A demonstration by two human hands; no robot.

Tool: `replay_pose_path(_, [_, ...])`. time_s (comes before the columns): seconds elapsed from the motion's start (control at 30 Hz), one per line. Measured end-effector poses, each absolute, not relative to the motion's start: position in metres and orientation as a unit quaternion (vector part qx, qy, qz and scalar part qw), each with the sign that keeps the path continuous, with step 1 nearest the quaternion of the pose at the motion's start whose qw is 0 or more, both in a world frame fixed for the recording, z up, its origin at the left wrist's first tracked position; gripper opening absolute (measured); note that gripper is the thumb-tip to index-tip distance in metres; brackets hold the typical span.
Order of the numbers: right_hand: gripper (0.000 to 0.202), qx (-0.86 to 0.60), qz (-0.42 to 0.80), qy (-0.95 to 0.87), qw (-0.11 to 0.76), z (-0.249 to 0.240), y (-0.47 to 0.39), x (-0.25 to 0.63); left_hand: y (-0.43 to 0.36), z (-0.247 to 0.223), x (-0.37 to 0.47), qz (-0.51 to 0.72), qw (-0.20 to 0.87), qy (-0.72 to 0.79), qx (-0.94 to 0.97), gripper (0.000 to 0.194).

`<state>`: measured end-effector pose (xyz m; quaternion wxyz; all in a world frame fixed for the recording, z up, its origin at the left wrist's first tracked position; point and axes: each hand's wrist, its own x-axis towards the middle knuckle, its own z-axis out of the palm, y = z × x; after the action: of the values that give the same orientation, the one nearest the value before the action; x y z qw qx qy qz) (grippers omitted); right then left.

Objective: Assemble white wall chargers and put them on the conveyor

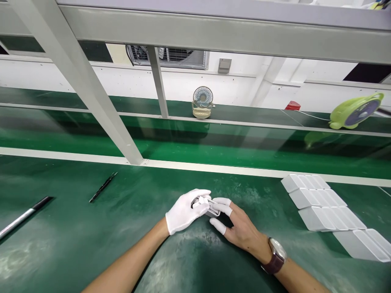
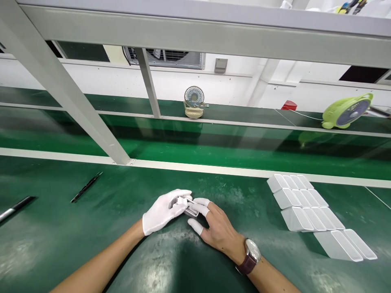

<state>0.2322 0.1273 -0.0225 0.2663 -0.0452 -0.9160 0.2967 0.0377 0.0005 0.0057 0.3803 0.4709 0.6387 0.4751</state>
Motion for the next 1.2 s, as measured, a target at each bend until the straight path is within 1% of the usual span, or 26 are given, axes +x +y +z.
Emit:
replay_pose_path(0.1, [0.046, -0.052, 0.282, -0.913, 0.29, -0.022, 0.129, 0.233, 0.001, 0.008, 0.038, 0.48, 0.381, 0.636, 0.469, 0.041])
replay_pose_path(0.17, [0.038, -0.056, 0.275, -0.909, 0.308, -0.02, 0.132, 0.233, 0.001, 0.01, 0.039, 0.48, 0.382, 0.636, 0.468, 0.044])
replay_pose_path(0.27, [0.03, -0.046, 0.261, -0.909, 0.322, -0.016, 0.136, 0.233, 0.003, 0.011, 0.042, 0.474, 0.384, 0.63, 0.48, 0.064])
replay_pose_path(0.3, [0.029, -0.041, 0.258, -0.91, 0.322, -0.015, 0.137, 0.233, 0.003, 0.011, 0.043, 0.467, 0.377, 0.632, 0.489, 0.067])
replay_pose_path(0.33, [0.029, -0.036, 0.258, -0.911, 0.319, -0.014, 0.138, 0.233, 0.004, 0.01, 0.044, 0.457, 0.366, 0.638, 0.501, 0.064])
replay_pose_path(0.43, [0.028, -0.026, 0.274, -0.913, 0.302, -0.011, 0.14, 0.234, 0.005, 0.009, 0.047, 0.414, 0.322, 0.666, 0.53, 0.039])
replay_pose_path(0.47, [0.027, -0.027, 0.284, -0.912, 0.295, -0.011, 0.141, 0.235, 0.005, 0.008, 0.047, 0.403, 0.312, 0.673, 0.536, 0.035])
replay_pose_path(0.67, [0.017, -0.032, 0.361, -0.893, 0.267, -0.005, 0.139, 0.234, 0.006, 0.011, 0.048, 0.38, 0.293, 0.69, 0.543, 0.039])
replay_pose_path(0.8, [0.014, -0.033, 0.388, -0.885, 0.254, -0.005, 0.136, 0.233, 0.006, 0.012, 0.049, 0.383, 0.299, 0.693, 0.532, 0.036])
replay_pose_path(0.87, [0.017, -0.044, 0.393, -0.885, 0.247, -0.007, 0.136, 0.234, 0.007, 0.013, 0.05, 0.391, 0.305, 0.689, 0.528, 0.032])
replay_pose_path(1.03, [0.038, -0.057, 0.365, -0.897, 0.244, -0.014, 0.137, 0.236, 0.007, 0.012, 0.05, 0.404, 0.313, 0.678, 0.527, 0.031])
replay_pose_path(1.2, [0.043, -0.031, 0.297, -0.92, 0.253, -0.021, 0.139, 0.238, 0.007, 0.012, 0.049, 0.398, 0.303, 0.691, 0.522, 0.035])
